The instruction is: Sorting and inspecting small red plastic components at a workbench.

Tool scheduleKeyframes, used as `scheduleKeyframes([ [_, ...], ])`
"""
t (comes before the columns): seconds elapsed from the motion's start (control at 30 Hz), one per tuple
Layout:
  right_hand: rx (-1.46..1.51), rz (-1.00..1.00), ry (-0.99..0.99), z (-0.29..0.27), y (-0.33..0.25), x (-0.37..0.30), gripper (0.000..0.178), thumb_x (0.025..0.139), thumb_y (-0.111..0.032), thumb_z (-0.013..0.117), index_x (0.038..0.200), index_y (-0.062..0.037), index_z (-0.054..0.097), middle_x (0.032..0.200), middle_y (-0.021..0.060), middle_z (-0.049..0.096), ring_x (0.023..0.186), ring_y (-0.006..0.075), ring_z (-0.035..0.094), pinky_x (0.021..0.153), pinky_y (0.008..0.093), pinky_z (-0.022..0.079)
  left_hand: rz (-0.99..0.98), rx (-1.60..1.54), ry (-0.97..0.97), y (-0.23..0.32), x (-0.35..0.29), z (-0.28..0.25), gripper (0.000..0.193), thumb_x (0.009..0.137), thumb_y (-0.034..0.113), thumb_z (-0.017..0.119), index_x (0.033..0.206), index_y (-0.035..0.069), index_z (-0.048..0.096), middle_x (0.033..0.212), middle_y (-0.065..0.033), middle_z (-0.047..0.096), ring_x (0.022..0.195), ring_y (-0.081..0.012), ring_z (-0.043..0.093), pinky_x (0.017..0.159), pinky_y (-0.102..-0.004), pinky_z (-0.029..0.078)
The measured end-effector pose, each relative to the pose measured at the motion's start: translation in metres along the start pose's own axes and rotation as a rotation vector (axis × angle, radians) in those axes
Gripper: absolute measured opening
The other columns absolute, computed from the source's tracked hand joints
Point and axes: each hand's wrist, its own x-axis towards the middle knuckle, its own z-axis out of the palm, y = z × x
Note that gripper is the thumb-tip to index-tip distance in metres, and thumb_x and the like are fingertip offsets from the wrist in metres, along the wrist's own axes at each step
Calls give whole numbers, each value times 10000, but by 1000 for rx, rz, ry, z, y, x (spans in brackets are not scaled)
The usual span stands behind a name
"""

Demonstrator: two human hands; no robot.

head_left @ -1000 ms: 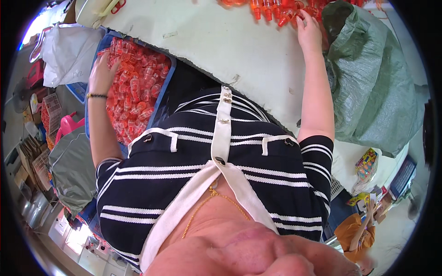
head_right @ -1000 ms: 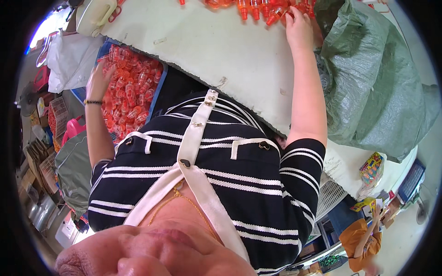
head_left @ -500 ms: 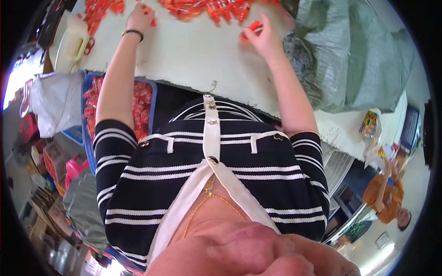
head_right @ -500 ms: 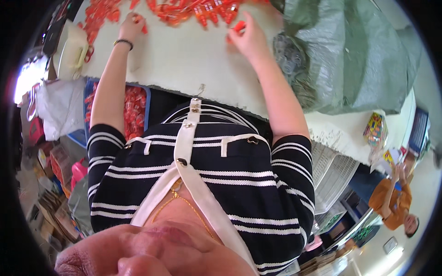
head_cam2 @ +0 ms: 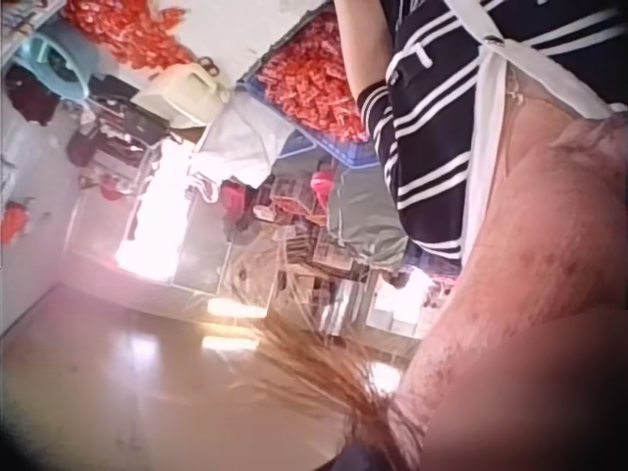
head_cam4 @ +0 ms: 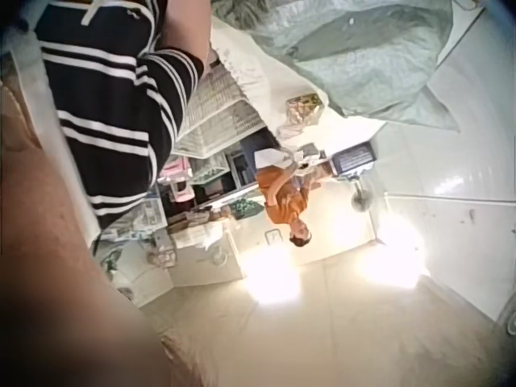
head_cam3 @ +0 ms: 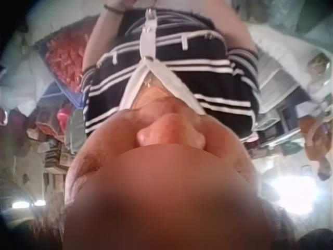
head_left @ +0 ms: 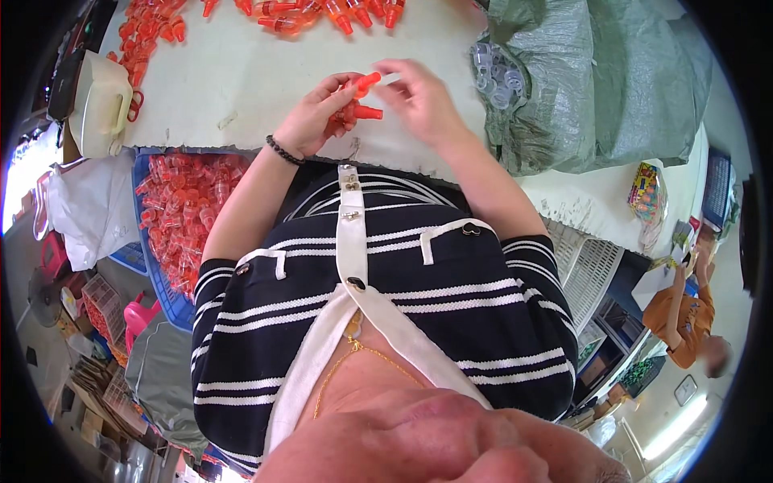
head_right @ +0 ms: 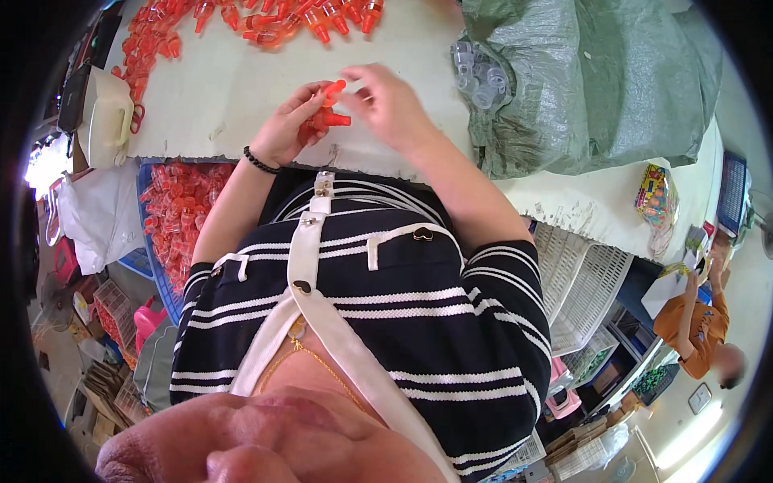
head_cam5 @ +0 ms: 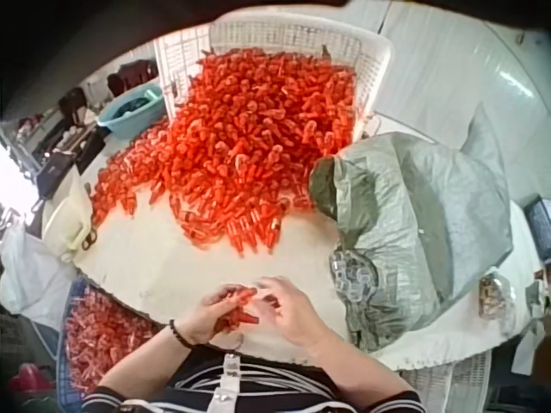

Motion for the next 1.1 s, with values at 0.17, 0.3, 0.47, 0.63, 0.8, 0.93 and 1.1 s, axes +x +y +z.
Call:
scheduleKeyframes([
  [0.17, -918, -218, 376, -76, 45, 11, 315, 761, -115, 702, 1061, -88, 612, 964, 85, 606, 769, 261, 604, 731, 382, 485, 34, 48, 175, -5, 1, 0, 353, 938, 257, 564, 1224, 64, 492, 835, -8, 576, 607, -63, 505, 495, -195, 376],
  [0.3, -1185, -125, 176, -86, 62, 16, 314, 745, -106, 701, 1043, -87, 605, 928, 78, 616, 788, 259, 599, 764, 397, 473, 26, 92, 196, -5, 0, -1, 351, 934, 269, 571, 1200, 47, 516, 830, -3, 572, 587, -48, 480, 492, -190, 371],
  [0.47, -1005, -204, 172, -71, 63, 24, 210, 803, -98, 664, 1004, -82, 603, 934, 54, 625, 775, 202, 605, 716, 334, 483, 27, 175, 218, -5, 1, 7, 371, 915, 304, 600, 1159, 27, 558, 706, 25, 532, 556, -46, 463, 484, -197, 347],
  [0.63, 192, 145, 181, -15, 24, 11, 108, 892, -56, 563, 997, -55, 589, 946, 37, 624, 781, 118, 590, 692, 250, 484, 13, 258, 153, -4, -3, 8, 371, 917, 322, 596, 1124, 14, 598, 634, 44, 504, 540, -41, 436, 479, -198, 325],
  [0.8, 451, 146, -8, -14, 8, 5, 193, 916, -16, 510, 1097, -34, 575, 1002, 55, 603, 813, 103, 585, 722, 230, 490, -37, 195, 139, -1, -9, 9, 367, 929, 336, 575, 1118, 23, 608, 663, 42, 509, 538, -37, 417, 479, -197, 321],
  [0.93, 397, 71, -160, -15, 9, 0, 251, 907, -18, 529, 1150, -52, 580, 1038, 52, 592, 864, 114, 588, 756, 235, 491, -56, 98, 100, -2, -10, 0, 404, 963, 362, 501, 1152, 16, 590, 742, 21, 552, 546, -32, 456, 448, -190, 332],
  [1.1, 178, -40, -244, -16, 0, 3, 247, 858, -51, 604, 1105, -52, 613, 1024, 65, 586, 853, 145, 608, 760, 263, 506, -122, 105, -6, 11, -17, 0, 431, 971, 399, 468, 1125, 18, 598, 713, 18, 550, 518, -27, 465, 439, -173, 341],
])
